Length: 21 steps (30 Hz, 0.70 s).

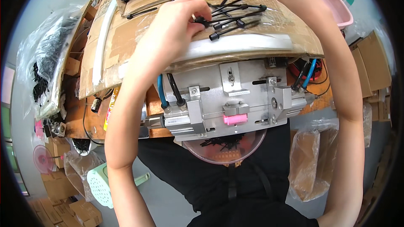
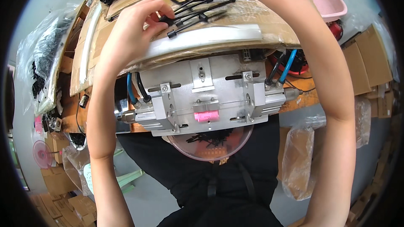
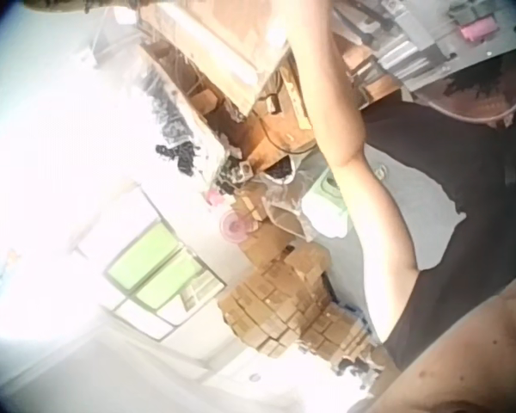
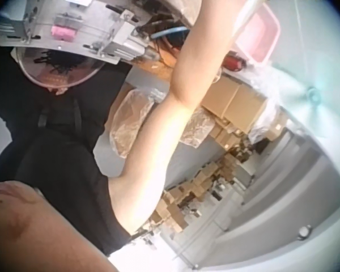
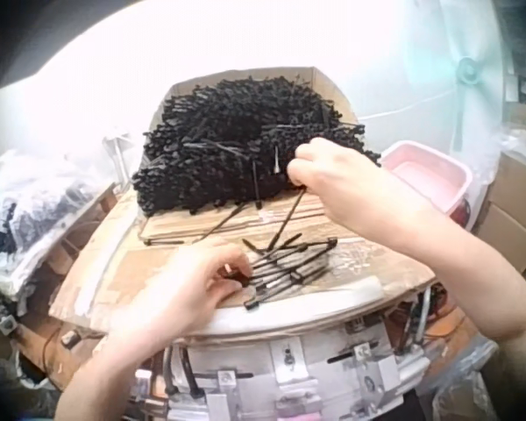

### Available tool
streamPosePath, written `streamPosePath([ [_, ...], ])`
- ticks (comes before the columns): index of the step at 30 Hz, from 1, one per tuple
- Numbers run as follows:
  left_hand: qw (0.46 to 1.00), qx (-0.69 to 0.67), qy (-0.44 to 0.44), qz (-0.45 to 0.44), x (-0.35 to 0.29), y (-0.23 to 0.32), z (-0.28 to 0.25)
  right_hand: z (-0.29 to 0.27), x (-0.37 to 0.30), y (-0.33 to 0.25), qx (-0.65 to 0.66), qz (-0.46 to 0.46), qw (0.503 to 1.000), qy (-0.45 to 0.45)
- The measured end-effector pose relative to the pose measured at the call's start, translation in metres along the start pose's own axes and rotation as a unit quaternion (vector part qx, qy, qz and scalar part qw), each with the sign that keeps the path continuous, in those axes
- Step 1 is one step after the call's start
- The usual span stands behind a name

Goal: The person repeatedly picks up black cable ties and inserts them into a silver mechanical device with pink rollers. They manipulate the ties through the machine, likely crimping or securing them, and then place the finished items into a pink bowl below. The process is repetitive and involves handling the ties one at a time.

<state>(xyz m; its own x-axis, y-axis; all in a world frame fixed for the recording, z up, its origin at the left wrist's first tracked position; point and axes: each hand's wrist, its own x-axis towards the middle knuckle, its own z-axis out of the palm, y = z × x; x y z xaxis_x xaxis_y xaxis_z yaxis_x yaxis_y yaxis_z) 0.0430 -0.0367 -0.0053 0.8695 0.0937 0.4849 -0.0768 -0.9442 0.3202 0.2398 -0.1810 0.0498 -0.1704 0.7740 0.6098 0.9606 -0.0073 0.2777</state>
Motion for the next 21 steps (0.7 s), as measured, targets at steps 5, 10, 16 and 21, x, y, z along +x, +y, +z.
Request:
streamPosePath([
  [5, 0.998, 0.049, 0.012, -0.049, -0.005, -0.004, -0.014, -0.008, -0.039, 0.014, 0.006, 0.087, 0.992, 0.094],
  [10, 0.993, 0.049, 0.087, -0.061, -0.020, 0.006, -0.040, -0.031, -0.057, -0.011, 0.091, 0.267, 0.955, 0.088],
  [16, 0.974, 0.093, 0.192, -0.075, -0.091, 0.083, 0.000, -0.039, -0.117, 0.006, 0.428, 0.384, 0.814, 0.089],
  [21, 0.992, 0.054, 0.028, -0.107, -0.166, 0.159, 0.073, -0.056, -0.140, -0.030, 0.579, 0.352, 0.716, 0.168],
])
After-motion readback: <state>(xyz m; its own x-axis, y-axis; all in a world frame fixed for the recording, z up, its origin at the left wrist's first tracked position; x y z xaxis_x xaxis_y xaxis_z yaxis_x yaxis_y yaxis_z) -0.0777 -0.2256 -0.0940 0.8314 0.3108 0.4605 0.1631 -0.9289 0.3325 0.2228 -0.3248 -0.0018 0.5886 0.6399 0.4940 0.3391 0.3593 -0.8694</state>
